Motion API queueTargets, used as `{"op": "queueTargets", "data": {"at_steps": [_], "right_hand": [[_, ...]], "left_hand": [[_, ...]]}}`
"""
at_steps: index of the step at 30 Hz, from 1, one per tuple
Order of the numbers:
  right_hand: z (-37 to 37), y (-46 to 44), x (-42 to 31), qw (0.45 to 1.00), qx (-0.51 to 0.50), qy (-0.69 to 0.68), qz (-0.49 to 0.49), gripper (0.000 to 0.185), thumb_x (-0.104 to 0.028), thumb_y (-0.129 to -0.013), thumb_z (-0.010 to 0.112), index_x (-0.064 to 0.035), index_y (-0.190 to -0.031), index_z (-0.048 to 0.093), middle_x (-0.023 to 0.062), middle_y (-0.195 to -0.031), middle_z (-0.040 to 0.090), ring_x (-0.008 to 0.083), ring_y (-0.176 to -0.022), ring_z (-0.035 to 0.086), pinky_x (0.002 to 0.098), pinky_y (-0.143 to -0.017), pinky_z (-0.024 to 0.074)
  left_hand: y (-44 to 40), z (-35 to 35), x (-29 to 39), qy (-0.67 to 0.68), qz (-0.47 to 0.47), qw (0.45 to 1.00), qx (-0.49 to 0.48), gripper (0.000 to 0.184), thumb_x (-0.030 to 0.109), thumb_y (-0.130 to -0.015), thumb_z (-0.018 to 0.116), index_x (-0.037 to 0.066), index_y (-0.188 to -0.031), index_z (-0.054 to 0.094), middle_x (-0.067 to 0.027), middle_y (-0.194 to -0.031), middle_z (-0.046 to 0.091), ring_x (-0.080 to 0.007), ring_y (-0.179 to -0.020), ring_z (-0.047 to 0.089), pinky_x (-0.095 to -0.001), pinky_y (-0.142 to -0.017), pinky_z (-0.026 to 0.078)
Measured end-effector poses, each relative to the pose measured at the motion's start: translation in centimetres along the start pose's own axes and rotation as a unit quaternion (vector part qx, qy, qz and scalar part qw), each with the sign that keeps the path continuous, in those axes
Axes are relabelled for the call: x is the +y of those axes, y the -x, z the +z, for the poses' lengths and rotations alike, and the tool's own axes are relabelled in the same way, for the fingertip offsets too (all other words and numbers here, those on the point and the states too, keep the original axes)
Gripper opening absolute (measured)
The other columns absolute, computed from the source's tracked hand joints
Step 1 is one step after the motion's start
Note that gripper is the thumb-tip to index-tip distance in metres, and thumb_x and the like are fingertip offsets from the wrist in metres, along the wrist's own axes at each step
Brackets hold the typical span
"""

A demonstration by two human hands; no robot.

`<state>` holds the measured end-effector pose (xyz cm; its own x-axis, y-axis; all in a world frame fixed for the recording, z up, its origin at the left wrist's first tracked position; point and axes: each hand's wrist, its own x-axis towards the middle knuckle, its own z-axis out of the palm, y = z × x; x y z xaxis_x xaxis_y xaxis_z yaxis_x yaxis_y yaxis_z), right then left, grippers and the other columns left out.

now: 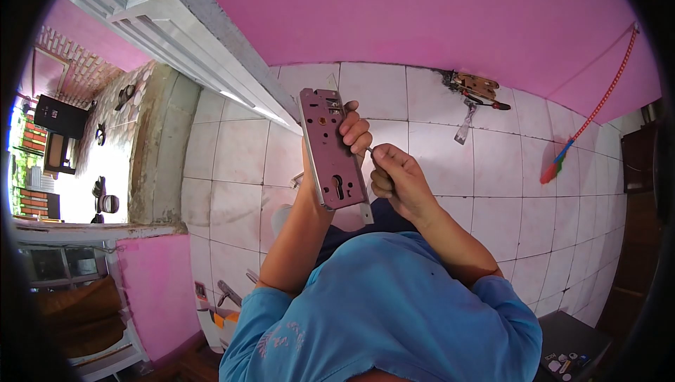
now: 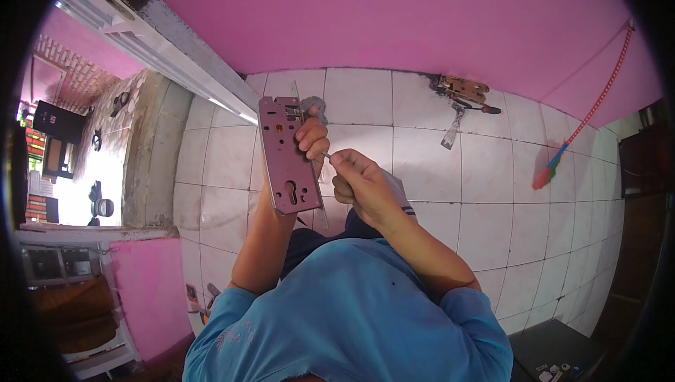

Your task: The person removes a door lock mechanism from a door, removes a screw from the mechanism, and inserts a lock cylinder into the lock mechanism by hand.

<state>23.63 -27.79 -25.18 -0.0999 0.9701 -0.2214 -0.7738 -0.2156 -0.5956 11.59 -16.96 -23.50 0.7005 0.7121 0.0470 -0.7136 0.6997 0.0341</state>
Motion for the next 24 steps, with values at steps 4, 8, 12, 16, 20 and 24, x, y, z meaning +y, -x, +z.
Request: {"op": "queueTargets", "data": {"at_steps": [4, 8, 12, 16, 20, 24], "right_hand": [[0.8, -0.1, 0.1, 0.995, 0.057, 0.027, -0.081, 0.013, -0.021, -0.102, 0.056, -0.0086, -0.100, 0.056, -0.0089, -0.060, 0.033, 0.0029, -0.046, 0.024, 0.0232, -0.045, 0.0203], [1.5, -0.3, 0.0, 0.988, 0.079, 0.041, -0.130, 0.012, -0.020, -0.101, 0.057, -0.0079, -0.100, 0.055, -0.0083, -0.060, 0.035, 0.0023, -0.046, 0.026, 0.0229, -0.045, 0.0212], [2.0, -0.5, 0.1, 0.983, 0.097, 0.056, -0.149, 0.012, -0.020, -0.101, 0.057, -0.0080, -0.100, 0.055, -0.0077, -0.062, 0.038, 0.0024, -0.046, 0.027, 0.0230, -0.044, 0.0222], [2.0, -0.3, -0.2, 0.979, 0.094, 0.078, -0.165, 0.014, -0.024, -0.102, 0.056, -0.0097, -0.100, 0.053, -0.0065, -0.064, 0.038, 0.0035, -0.047, 0.028, 0.0230, -0.045, 0.0233], [2.3, 0.2, -0.8, 0.989, 0.094, 0.041, -0.110, 0.019, -0.028, -0.103, 0.053, -0.0110, -0.096, 0.051, -0.0057, -0.063, 0.035, 0.0047, -0.048, 0.028, 0.0236, -0.045, 0.0239], [1.8, 0.1, 0.6, 0.986, 0.102, 0.066, -0.115, 0.021, -0.029, -0.104, 0.052, -0.0108, -0.094, 0.050, -0.0055, -0.063, 0.035, 0.0050, -0.049, 0.028, 0.0242, -0.045, 0.0252]], "left_hand": [[0.2, 0.0, -0.1, -0.006, 0.018, 0.999, 0.030, 0.039, 0.023, -0.100, 0.046, -0.012, -0.116, 0.045, -0.0069, -0.073, 0.044, -0.0169, -0.066, 0.044, -0.0265, -0.056, 0.036], [0.2, -1.3, -0.1, 0.036, -0.007, 0.999, -0.033, 0.045, 0.025, -0.100, 0.041, -0.015, -0.120, 0.047, -0.0093, -0.078, 0.044, -0.0191, -0.071, 0.042, -0.0287, -0.061, 0.037], [0.2, -1.1, -0.5, 0.053, -0.004, 0.998, -0.036, 0.044, 0.024, -0.100, 0.042, -0.014, -0.119, 0.046, -0.0092, -0.077, 0.044, -0.0193, -0.070, 0.043, -0.0282, -0.060, 0.037], [0.4, 0.1, -0.9, 0.043, 0.025, 0.999, 0.021, 0.033, 0.019, -0.100, 0.043, -0.011, -0.113, 0.045, -0.0061, -0.073, 0.043, -0.0159, -0.064, 0.043, -0.0260, -0.055, 0.037], [0.5, -0.2, -0.4, 0.086, 0.044, 0.995, 0.020, 0.033, 0.019, -0.101, 0.043, -0.012, -0.113, 0.045, -0.0061, -0.074, 0.042, -0.0155, -0.064, 0.041, -0.0256, -0.055, 0.036], [0.4, -0.3, -0.1, -0.007, 0.099, 0.995, -0.010, 0.038, 0.023, -0.100, 0.045, -0.012, -0.115, 0.049, -0.0053, -0.075, 0.042, -0.0153, -0.065, 0.041, -0.0268, -0.058, 0.036]]}}
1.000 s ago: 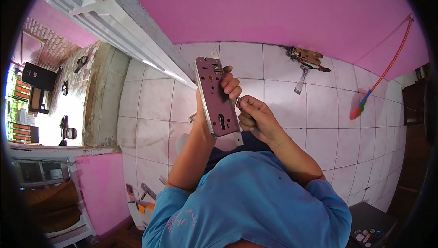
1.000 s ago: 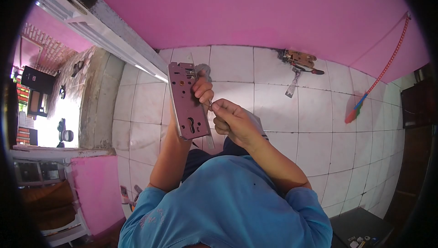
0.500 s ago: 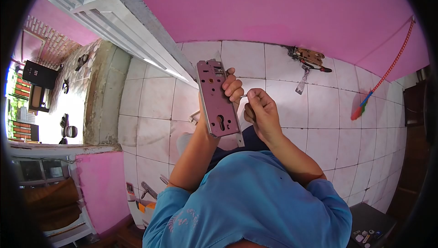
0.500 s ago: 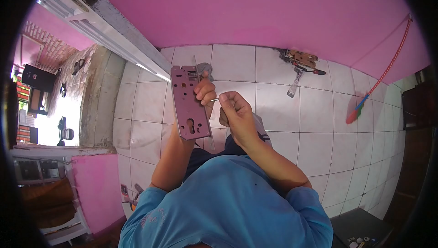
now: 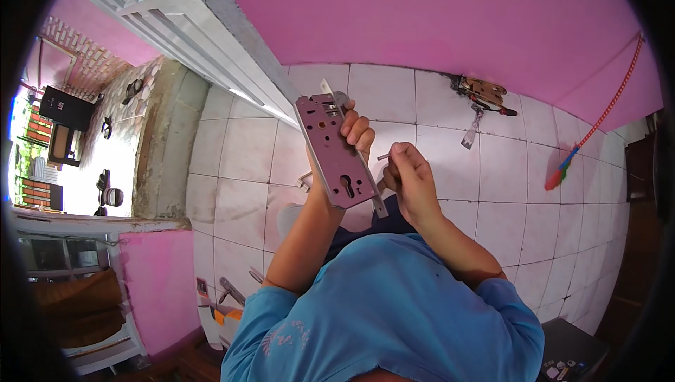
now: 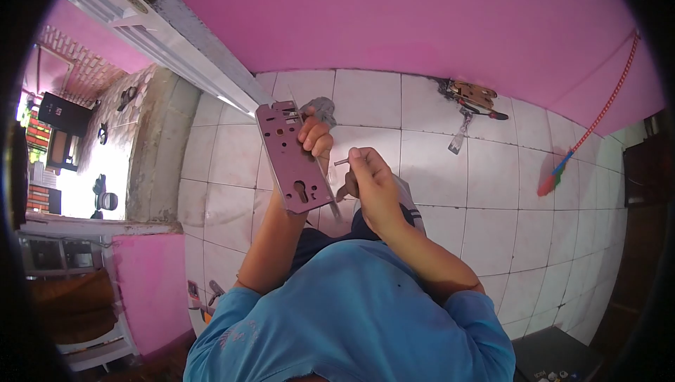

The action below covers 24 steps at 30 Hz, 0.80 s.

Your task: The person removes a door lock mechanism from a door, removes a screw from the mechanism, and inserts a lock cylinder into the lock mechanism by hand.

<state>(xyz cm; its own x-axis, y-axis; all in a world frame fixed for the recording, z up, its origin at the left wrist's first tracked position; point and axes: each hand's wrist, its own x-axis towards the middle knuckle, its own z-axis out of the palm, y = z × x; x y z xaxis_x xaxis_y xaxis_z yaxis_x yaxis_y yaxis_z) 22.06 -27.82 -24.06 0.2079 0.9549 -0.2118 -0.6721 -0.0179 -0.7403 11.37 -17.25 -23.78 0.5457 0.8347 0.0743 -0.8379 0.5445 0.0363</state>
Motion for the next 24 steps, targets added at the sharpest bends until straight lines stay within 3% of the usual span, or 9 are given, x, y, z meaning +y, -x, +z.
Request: {"op": "queueTargets", "data": {"at_steps": [5, 9, 10, 13, 15, 16, 18, 22, 24], "right_hand": [[0.5, -0.4, 1.0, 0.997, 0.064, 0.044, 0.019, 0.028, -0.034, -0.102, 0.054, -0.0069, -0.099, 0.049, -0.0023, -0.060, 0.043, 0.0060, -0.047, 0.034, 0.0242, -0.044, 0.0300], [0.8, -1.0, 1.7, 0.995, 0.088, 0.035, 0.013, 0.023, -0.030, -0.103, 0.054, -0.0101, -0.093, 0.051, -0.0054, -0.060, 0.035, 0.0058, -0.048, 0.032, 0.0241, -0.042, 0.0256], [0.9, -1.0, 1.7, 0.996, 0.082, 0.026, 0.019, 0.025, -0.033, -0.102, 0.054, -0.0088, -0.098, 0.050, -0.0033, -0.061, 0.041, 0.0055, -0.049, 0.037, 0.0235, -0.041, 0.0285], [1.2, -0.9, 2.0, 0.996, 0.088, 0.013, 0.010, 0.030, -0.037, -0.101, 0.055, -0.0074, -0.103, 0.049, -0.0012, -0.064, 0.048, 0.0046, -0.049, 0.042, 0.0227, -0.039, 0.0318], [1.1, -1.2, 2.2, 0.995, 0.100, 0.008, -0.003, 0.030, -0.037, -0.101, 0.055, -0.0073, -0.104, 0.049, -0.0013, -0.065, 0.049, 0.0040, -0.050, 0.042, 0.0226, -0.038, 0.0322], [0.9, -1.4, 2.4, 0.993, 0.109, 0.017, -0.040, 0.030, -0.036, -0.101, 0.055, -0.0073, -0.104, 0.049, -0.0015, -0.066, 0.049, 0.0034, -0.049, 0.041, 0.0220, -0.038, 0.0319], [0.7, -1.8, 2.1, 0.989, 0.120, 0.026, -0.078, 0.029, -0.036, -0.102, 0.055, -0.0073, -0.104, 0.049, -0.0017, -0.067, 0.049, 0.0028, -0.049, 0.040, 0.0214, -0.037, 0.0316], [0.4, -2.0, 1.3, 0.978, 0.126, 0.075, -0.148, 0.028, -0.034, -0.103, 0.053, -0.0067, -0.103, 0.048, -0.0024, -0.067, 0.048, 0.0020, -0.049, 0.038, 0.0202, -0.039, 0.0317], [0.5, -2.1, 1.2, 0.970, 0.146, 0.093, -0.172, 0.028, -0.034, -0.103, 0.052, -0.0064, -0.103, 0.048, -0.0031, -0.066, 0.048, 0.0018, -0.050, 0.038, 0.0199, -0.039, 0.0308]], "left_hand": [[0.1, -0.5, 0.0, -0.133, 0.083, 0.987, -0.041, 0.046, 0.033, -0.099, 0.049, -0.008, -0.119, 0.053, -0.0045, -0.075, 0.042, -0.0164, -0.067, 0.041, -0.0298, -0.060, 0.037], [0.1, -1.0, 0.3, -0.244, 0.155, 0.954, -0.074, 0.048, 0.037, -0.098, 0.049, -0.003, -0.124, 0.052, -0.0047, -0.078, 0.043, -0.0166, -0.067, 0.041, -0.0310, -0.060, 0.037], [0.2, -0.8, 0.3, -0.244, 0.154, 0.955, -0.075, 0.048, 0.037, -0.098, 0.049, -0.003, -0.124, 0.052, -0.0047, -0.078, 0.043, -0.0166, -0.067, 0.041, -0.0310, -0.060, 0.037], [0.6, 0.7, -0.3, -0.258, 0.135, 0.957, -0.006, 0.052, 0.040, -0.098, 0.046, -0.002, -0.128, 0.050, -0.0072, -0.084, 0.050, -0.0194, -0.070, 0.048, -0.0342, -0.064, 0.042], [1.1, 2.4, -0.5, -0.367, 0.102, 0.921, 0.081, 0.062, 0.050, -0.100, 0.040, -0.002, -0.133, 0.045, -0.0131, -0.099, 0.058, -0.0260, -0.087, 0.058, -0.0410, -0.074, 0.050], [1.3, 2.8, -0.4, -0.366, 0.101, 0.922, 0.080, 0.062, 0.050, -0.100, 0.040, -0.002, -0.133, 0.045, -0.0131, -0.099, 0.058, -0.0260, -0.087, 0.058, -0.0410, -0.074, 0.050], [1.6, 3.4, -0.3, -0.339, 0.033, 0.940, 0.038, 0.072, 0.060, -0.100, 0.032, -0.002, -0.137, 0.042, -0.0184, -0.114, 0.059, -0.0324, -0.107, 0.060, -0.0466, -0.085, 0.052], [2.6, 4.7, -1.0, -0.308, -0.011, 0.947, 0.087, 0.079, 0.066, -0.099, 0.022, -0.002, -0.131, 0.046, -0.0207, -0.119, 0.062, -0.0326, -0.102, 0.065, -0.0434, -0.089, 0.053], [2.8, 4.6, -1.2, -0.440, -0.021, 0.893, 0.092, 0.078, 0.064, -0.100, 0.023, -0.004, -0.132, 0.046, -0.0221, -0.120, 0.061, -0.0317, -0.101, 0.066, -0.0421, -0.086, 0.056]]}}
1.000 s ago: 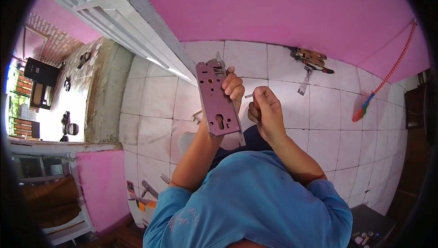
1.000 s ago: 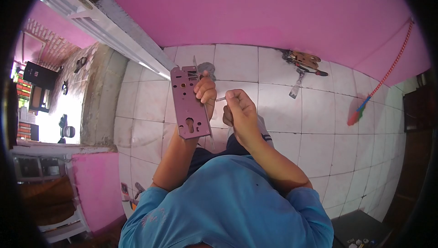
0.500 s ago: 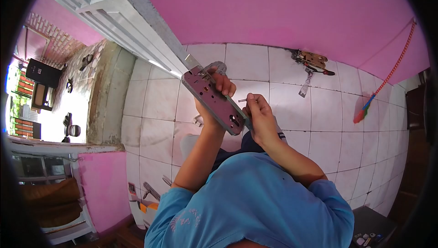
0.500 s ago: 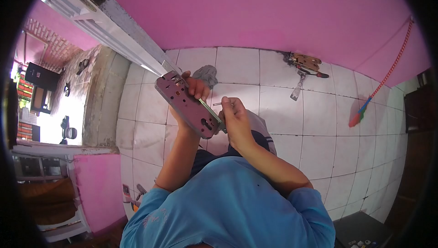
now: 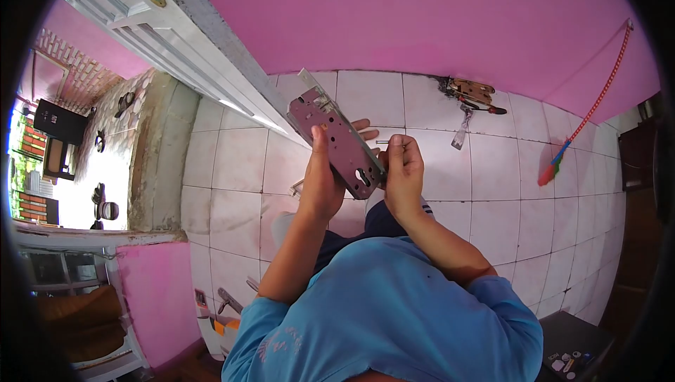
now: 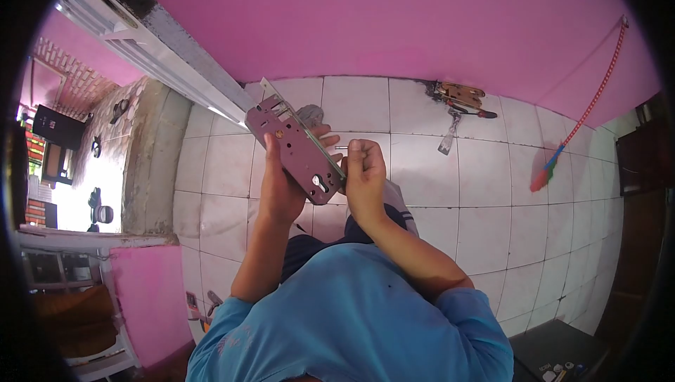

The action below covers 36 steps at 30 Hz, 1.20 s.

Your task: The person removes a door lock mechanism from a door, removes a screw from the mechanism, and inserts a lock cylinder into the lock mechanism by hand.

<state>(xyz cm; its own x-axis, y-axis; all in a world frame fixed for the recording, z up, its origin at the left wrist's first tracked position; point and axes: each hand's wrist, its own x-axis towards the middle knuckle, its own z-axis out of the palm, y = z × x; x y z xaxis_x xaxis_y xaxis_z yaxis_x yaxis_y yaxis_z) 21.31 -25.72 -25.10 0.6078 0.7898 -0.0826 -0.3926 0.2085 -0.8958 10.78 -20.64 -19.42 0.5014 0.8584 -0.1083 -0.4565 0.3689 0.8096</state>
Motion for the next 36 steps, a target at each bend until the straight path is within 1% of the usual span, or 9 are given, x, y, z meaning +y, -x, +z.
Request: {"op": "queueTargets", "data": {"at_steps": [2, 5, 7, 9, 17, 23, 25, 29, 36], "right_hand": [[0.1, 0.3, -0.8, 1.000, -0.011, -0.005, 0.026, 0.028, -0.034, -0.103, 0.053, -0.0060, -0.103, 0.049, -0.0037, -0.066, 0.047, 0.0019, -0.051, 0.038, 0.0196, -0.041, 0.0314], [-0.7, -0.4, -0.4, 0.999, -0.022, 0.010, 0.040, 0.029, -0.033, -0.102, 0.054, -0.0053, -0.099, 0.051, -0.0044, -0.064, 0.045, 0.0023, -0.052, 0.037, 0.0197, -0.044, 0.0340], [-1.3, -0.9, -0.5, 0.999, -0.022, 0.028, 0.030, 0.029, -0.033, -0.102, 0.055, -0.0049, -0.097, 0.052, -0.0046, -0.064, 0.045, 0.0027, -0.052, 0.037, 0.0201, -0.046, 0.0361], [-1.8, -1.1, -1.0, 0.993, -0.026, 0.077, 0.081, 0.026, -0.033, -0.100, 0.058, -0.0088, -0.093, 0.054, -0.0070, -0.060, 0.038, 0.0040, -0.051, 0.032, 0.0227, -0.055, 0.0403], [-5.8, -1.8, -1.5, 0.988, -0.046, -0.023, 0.144, 0.020, -0.026, -0.099, 0.056, -0.0092, -0.091, 0.050, -0.0048, -0.063, 0.035, 0.0070, -0.050, 0.030, 0.0294, -0.057, 0.0447], [-8.3, -1.9, -1.2, 0.978, -0.061, -0.029, 0.199, 0.018, -0.025, -0.099, 0.049, -0.0097, -0.089, 0.047, -0.0035, -0.065, 0.033, 0.0084, -0.051, 0.029, 0.0318, -0.058, 0.0459], [-8.4, -1.6, -1.0, 0.973, -0.055, -0.016, 0.223, 0.025, -0.028, -0.100, 0.047, -0.0119, -0.082, 0.046, -0.0034, -0.063, 0.034, 0.0090, -0.049, 0.031, 0.0325, -0.058, 0.0442], [-8.9, -1.3, -0.1, 0.950, -0.041, -0.057, 0.303, 0.025, -0.028, -0.100, 0.047, -0.0121, -0.081, 0.047, -0.0027, -0.064, 0.037, 0.0087, -0.048, 0.033, 0.0324, -0.057, 0.0435], [-9.0, -0.7, 0.0, 0.944, -0.049, -0.033, 0.325, 0.018, -0.020, -0.098, 0.051, -0.0108, -0.084, 0.051, 0.0022, -0.075, 0.055, 0.0076, -0.045, 0.032, 0.0296, -0.052, 0.0395]], "left_hand": [[0.2, -0.2, -0.1, 0.014, -0.011, 1.000, -0.004, 0.075, 0.062, -0.101, 0.025, -0.004, -0.128, 0.048, -0.0218, -0.118, 0.062, -0.0304, -0.097, 0.067, -0.0406, -0.083, 0.057], [0.0, -1.1, -0.8, 0.015, -0.018, 1.000, -0.002, 0.067, 0.058, -0.103, 0.027, -0.002, -0.123, 0.050, -0.0203, -0.107, 0.063, -0.0328, -0.100, 0.066, -0.0447, -0.085, 0.056], [-0.3, -1.0, -1.6, 0.011, 0.019, 0.997, 0.072, 0.067, 0.059, -0.102, 0.028, -0.001, -0.120, 0.051, -0.0184, -0.100, 0.065, -0.0318, -0.091, 0.068, -0.0442, -0.082, 0.057], [0.0, -1.1, -1.6, -0.001, 0.016, 0.997, 0.078, 0.067, 0.059, -0.102, 0.028, -0.001, -0.119, 0.051, -0.0184, -0.100, 0.065, -0.0312, -0.090, 0.068, -0.0439, -0.082, 0.057], [0.4, -2.4, -2.6, -0.086, 0.037, 0.989, 0.110, 0.068, 0.062, -0.101, 0.026, 0.000, -0.114, 0.052, -0.0180, -0.098, 0.064, -0.0290, -0.089, 0.067, -0.0409, -0.082, 0.055], [0.1, -2.9, -3.3, -0.164, 0.036, 0.975, 0.146, 0.066, 0.061, -0.101, 0.028, -0.001, -0.122, 0.041, -0.0169, -0.102, 0.060, -0.0274, -0.092, 0.066, -0.0388, -0.079, 0.057], [0.0, -2.2, -3.1, -0.177, 0.049, 0.969, 0.166, 0.062, 0.055, -0.102, 0.036, -0.002, -0.125, 0.032, -0.0157, -0.106, 0.054, -0.0256, -0.095, 0.064, -0.0397, -0.080, 0.059], [-0.7, -3.3, -3.9, -0.196, 0.021, 0.966, 0.168, 0.057, 0.044, -0.101, 0.049, -0.004, -0.123, 0.028, -0.0165, -0.104, 0.050, -0.0242, -0.095, 0.063, -0.0420, -0.079, 0.061], [-0.9, -3.7, -4.1, -0.184, 0.019, 0.967, 0.175, 0.056, 0.045, -0.101, 0.049, -0.004, -0.118, 0.028, -0.0175, -0.101, 0.052, -0.0257, -0.090, 0.065, -0.0432, -0.075, 0.061]]}}
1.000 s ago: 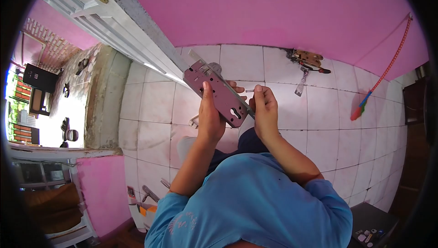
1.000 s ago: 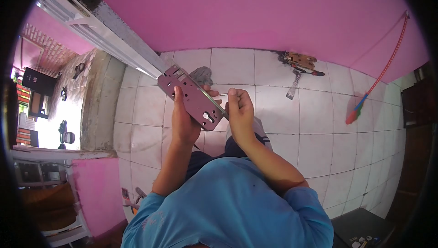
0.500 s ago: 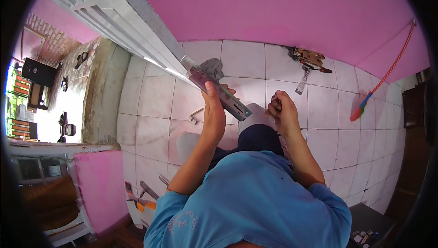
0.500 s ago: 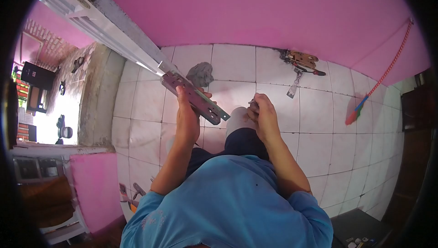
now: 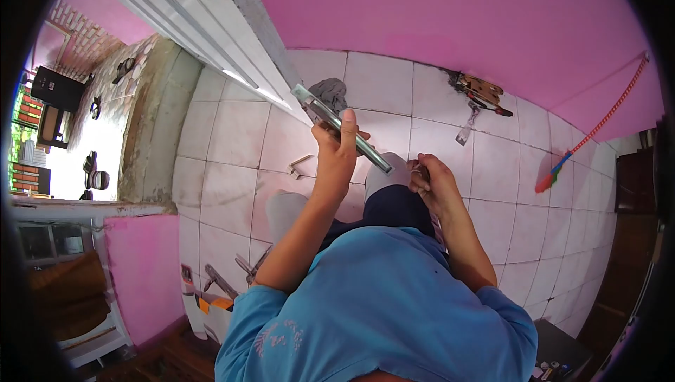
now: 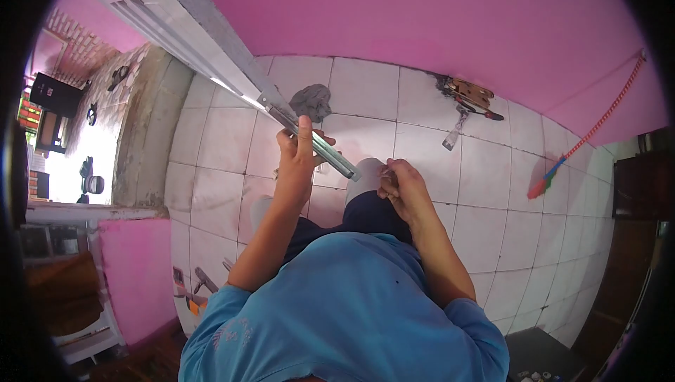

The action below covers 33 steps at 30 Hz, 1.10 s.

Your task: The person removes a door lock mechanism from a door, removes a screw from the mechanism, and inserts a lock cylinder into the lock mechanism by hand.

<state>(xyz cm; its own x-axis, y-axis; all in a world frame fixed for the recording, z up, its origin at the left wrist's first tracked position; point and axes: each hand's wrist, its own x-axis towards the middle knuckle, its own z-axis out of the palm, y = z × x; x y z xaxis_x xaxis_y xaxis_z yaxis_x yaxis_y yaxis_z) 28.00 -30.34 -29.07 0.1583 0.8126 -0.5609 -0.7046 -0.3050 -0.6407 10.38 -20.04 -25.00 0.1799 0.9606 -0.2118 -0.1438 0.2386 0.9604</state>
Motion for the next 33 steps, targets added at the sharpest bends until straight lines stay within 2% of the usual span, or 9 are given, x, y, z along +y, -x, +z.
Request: {"op": "queueTargets", "data": {"at_steps": [4, 9, 12, 18, 20, 26, 29, 31, 33], "right_hand": [[-1.0, -0.4, 0.6, 1.000, -0.009, -0.016, -0.005, 0.017, -0.022, -0.098, 0.060, -0.0080, -0.090, 0.054, 0.0038, -0.080, 0.060, 0.0070, -0.047, 0.033, 0.0272, -0.051, 0.0360], [-0.8, -0.2, 1.4, 1.000, 0.004, 0.014, -0.017, 0.024, -0.029, -0.099, 0.059, -0.0079, -0.089, 0.053, 0.0013, -0.074, 0.056, 0.0060, -0.046, 0.032, 0.0246, -0.047, 0.0318], [-0.5, 0.5, 1.3, 0.998, 0.003, 0.061, -0.031, 0.026, -0.030, -0.100, 0.058, -0.0083, -0.088, 0.053, -0.0006, -0.068, 0.051, 0.0054, -0.046, 0.034, 0.0233, -0.044, 0.0292], [-0.8, 0.2, 2.6, 0.974, 0.041, 0.186, -0.120, 0.022, -0.028, -0.102, 0.054, -0.0073, -0.099, 0.058, -0.0051, -0.064, 0.043, 0.0030, -0.048, 0.033, 0.0213, -0.043, 0.0241], [-1.2, -0.2, 2.8, 0.970, 0.046, 0.200, -0.130, 0.021, -0.027, -0.103, 0.053, -0.0067, -0.100, 0.058, -0.0060, -0.064, 0.043, 0.0025, -0.049, 0.033, 0.0214, -0.043, 0.0242], [-2.4, -1.7, 4.1, 0.939, 0.068, 0.268, -0.202, 0.015, -0.021, -0.102, 0.055, -0.0063, -0.100, 0.059, -0.0078, -0.062, 0.041, 0.0018, -0.050, 0.034, 0.0209, -0.044, 0.0243], [-2.2, -1.6, 3.8, 0.934, 0.070, 0.298, -0.182, 0.012, -0.019, -0.101, 0.056, -0.0063, -0.101, 0.058, -0.0076, -0.061, 0.041, 0.0023, -0.050, 0.034, 0.0206, -0.044, 0.0248], [-1.4, -0.9, 2.8, 0.970, 0.051, 0.222, -0.084, 0.015, -0.020, -0.101, 0.056, -0.0048, -0.101, 0.058, -0.0055, -0.064, 0.044, 0.0038, -0.051, 0.036, 0.0212, -0.045, 0.0269], [-1.4, -1.0, 2.7, 0.979, 0.037, 0.189, -0.071, 0.014, -0.017, -0.101, 0.055, -0.0037, -0.102, 0.058, -0.0037, -0.068, 0.046, 0.0046, -0.053, 0.037, 0.0218, -0.046, 0.0283]], "left_hand": [[0.2, 0.1, 0.1, 0.060, -0.014, 0.998, 0.009, 0.057, 0.049, -0.101, 0.045, -0.004, -0.117, 0.030, -0.0179, -0.101, 0.052, -0.0286, -0.092, 0.065, -0.0454, -0.077, 0.061], [0.2, -0.5, -1.4, 0.126, 0.008, 0.992, -0.011, 0.055, 0.053, -0.102, 0.036, 0.000, -0.118, 0.036, -0.0179, -0.103, 0.056, -0.0312, -0.095, 0.065, -0.0528, -0.083, 0.059], [0.6, -1.0, -2.3, 0.209, 0.028, 0.976, -0.049, 0.048, 0.050, -0.103, 0.038, 0.004, -0.117, 0.033, -0.0170, -0.103, 0.057, -0.0291, -0.096, 0.066, -0.0462, -0.083, 0.059], [1.1, -1.5, -3.5, 0.179, 0.081, 0.980, -0.044, 0.053, 0.053, -0.103, 0.032, 0.003, -0.121, 0.032, -0.0216, -0.107, 0.060, -0.0295, -0.095, 0.066, -0.0438, -0.084, 0.059], [1.2, -1.6, -3.7, 0.136, 0.097, 0.985, -0.038, 0.067, 0.062, -0.099, 0.032, -0.001, -0.120, 0.040, -0.0192, -0.109, 0.059, -0.0326, -0.098, 0.064, -0.0516, -0.087, 0.057], [1.1, -1.0, -3.4, 0.109, 0.070, 0.991, 0.023, 0.060, 0.056, -0.100, 0.040, 0.000, -0.118, 0.038, -0.0187, -0.111, 0.057, -0.0303, -0.098, 0.064, -0.0494, -0.083, 0.059], [0.4, -0.7, -3.7, 0.118, 0.027, 0.990, 0.069, 0.055, 0.051, -0.101, 0.044, 0.000, -0.116, 0.032, -0.0211, -0.100, 0.061, -0.0282, -0.085, 0.066, -0.0444, -0.080, 0.060], [0.2, -0.4, -3.7, 0.117, 0.010, 0.990, 0.083, 0.056, 0.052, -0.100, 0.046, 0.000, -0.115, 0.032, -0.0211, -0.099, 0.061, -0.0276, -0.085, 0.066, -0.0439, -0.078, 0.060], [0.0, -0.3, -3.6, 0.129, -0.016, 0.986, 0.100, 0.060, 0.051, -0.097, 0.053, -0.002, -0.113, 0.030, -0.0203, -0.098, 0.059, -0.0257, -0.088, 0.065, -0.0432, -0.075, 0.062]]}}
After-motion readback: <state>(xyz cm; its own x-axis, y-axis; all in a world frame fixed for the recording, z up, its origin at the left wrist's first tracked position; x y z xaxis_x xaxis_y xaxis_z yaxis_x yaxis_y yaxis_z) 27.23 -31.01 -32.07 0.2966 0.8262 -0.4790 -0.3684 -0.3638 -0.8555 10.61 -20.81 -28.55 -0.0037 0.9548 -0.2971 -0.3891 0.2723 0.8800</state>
